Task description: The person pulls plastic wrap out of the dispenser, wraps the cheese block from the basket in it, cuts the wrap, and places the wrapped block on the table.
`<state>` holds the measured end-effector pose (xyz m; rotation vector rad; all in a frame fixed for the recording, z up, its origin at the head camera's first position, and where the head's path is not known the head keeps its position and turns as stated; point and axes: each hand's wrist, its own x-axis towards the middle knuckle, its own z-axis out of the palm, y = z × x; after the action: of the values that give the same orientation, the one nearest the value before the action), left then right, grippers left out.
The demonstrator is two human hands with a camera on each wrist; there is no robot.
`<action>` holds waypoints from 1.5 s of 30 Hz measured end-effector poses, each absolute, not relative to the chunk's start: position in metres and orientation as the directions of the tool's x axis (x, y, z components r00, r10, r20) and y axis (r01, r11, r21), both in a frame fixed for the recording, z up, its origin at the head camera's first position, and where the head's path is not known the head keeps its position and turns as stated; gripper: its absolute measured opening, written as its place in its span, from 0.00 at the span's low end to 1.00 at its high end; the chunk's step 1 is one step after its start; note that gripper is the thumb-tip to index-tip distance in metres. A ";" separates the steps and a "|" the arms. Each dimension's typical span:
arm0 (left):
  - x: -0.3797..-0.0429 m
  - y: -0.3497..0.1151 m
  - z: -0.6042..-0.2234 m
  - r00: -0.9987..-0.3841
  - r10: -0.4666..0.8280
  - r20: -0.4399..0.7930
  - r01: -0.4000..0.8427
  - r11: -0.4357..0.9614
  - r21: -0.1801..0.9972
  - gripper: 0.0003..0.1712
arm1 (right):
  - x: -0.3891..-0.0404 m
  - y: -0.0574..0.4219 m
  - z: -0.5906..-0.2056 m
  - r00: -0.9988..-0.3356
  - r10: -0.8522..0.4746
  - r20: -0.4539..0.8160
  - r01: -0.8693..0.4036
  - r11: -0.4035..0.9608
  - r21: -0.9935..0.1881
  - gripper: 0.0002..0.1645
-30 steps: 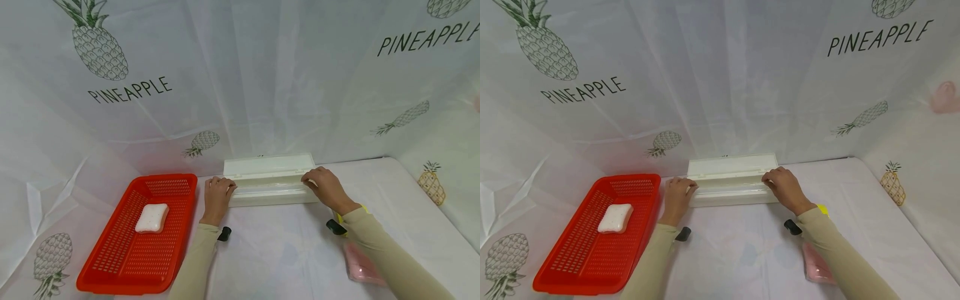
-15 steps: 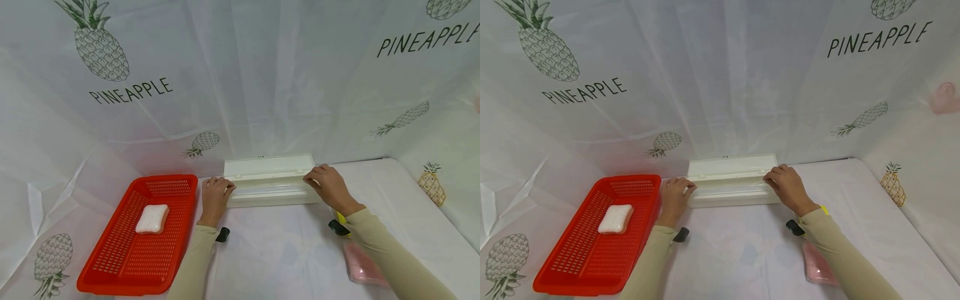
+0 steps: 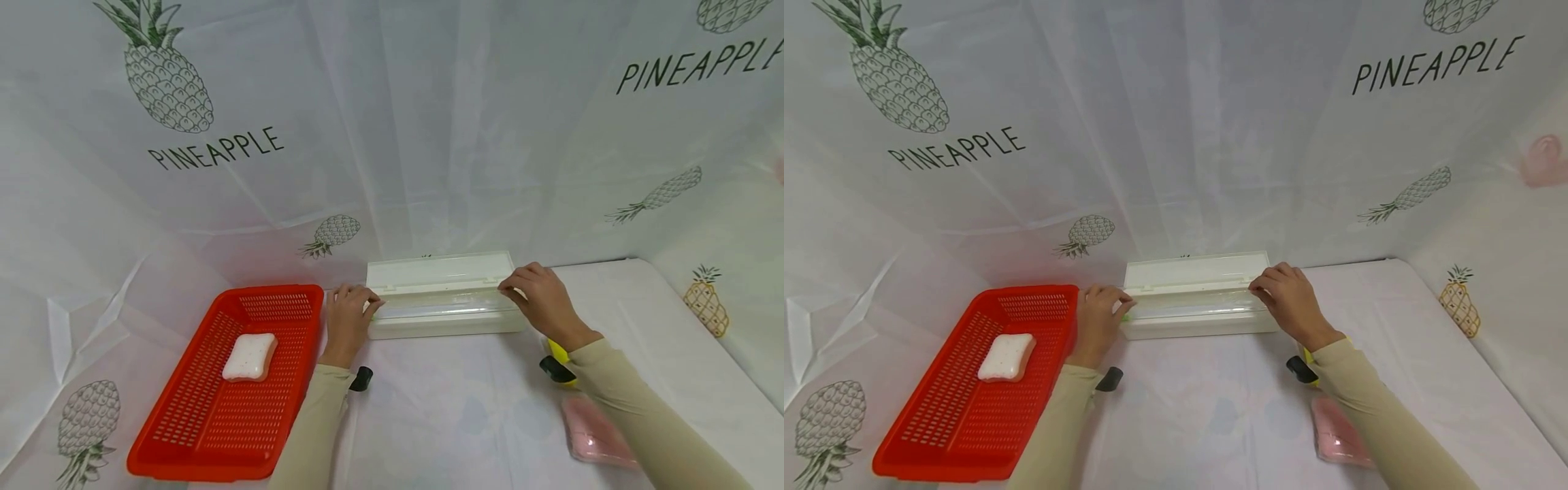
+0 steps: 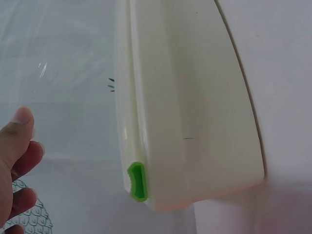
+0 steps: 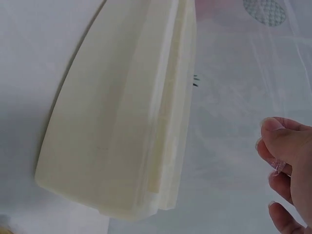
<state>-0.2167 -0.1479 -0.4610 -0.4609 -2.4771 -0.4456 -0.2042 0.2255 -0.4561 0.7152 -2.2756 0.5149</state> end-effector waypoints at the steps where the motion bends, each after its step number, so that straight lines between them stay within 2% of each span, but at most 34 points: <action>1: -0.216 -0.148 -0.460 -0.776 0.224 0.589 0.414 0.886 0.209 0.08 | -0.204 0.226 -0.455 -0.611 -0.345 0.712 -0.618 0.770 -0.158 0.14; 12: -0.216 -0.148 -0.448 -0.749 0.239 0.619 0.426 0.888 0.173 0.08 | -0.204 0.227 -0.449 -0.614 -0.344 0.711 -0.615 0.773 -0.157 0.13; 21: -0.216 -0.149 -0.441 -0.774 0.232 0.589 0.424 0.881 0.209 0.07 | -0.203 0.229 -0.444 -0.609 -0.338 0.717 -0.616 0.771 -0.160 0.14; 45: -0.213 -0.152 -0.420 -0.702 0.244 0.670 0.478 0.857 0.189 0.08 | -0.194 0.227 -0.418 -0.573 -0.342 0.745 -0.630 0.765 -0.133 0.15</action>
<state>-0.2132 -0.1518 -0.4197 -0.5214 -2.3664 -0.4639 -0.1939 0.2273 -0.4180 0.7221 -2.2219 0.5043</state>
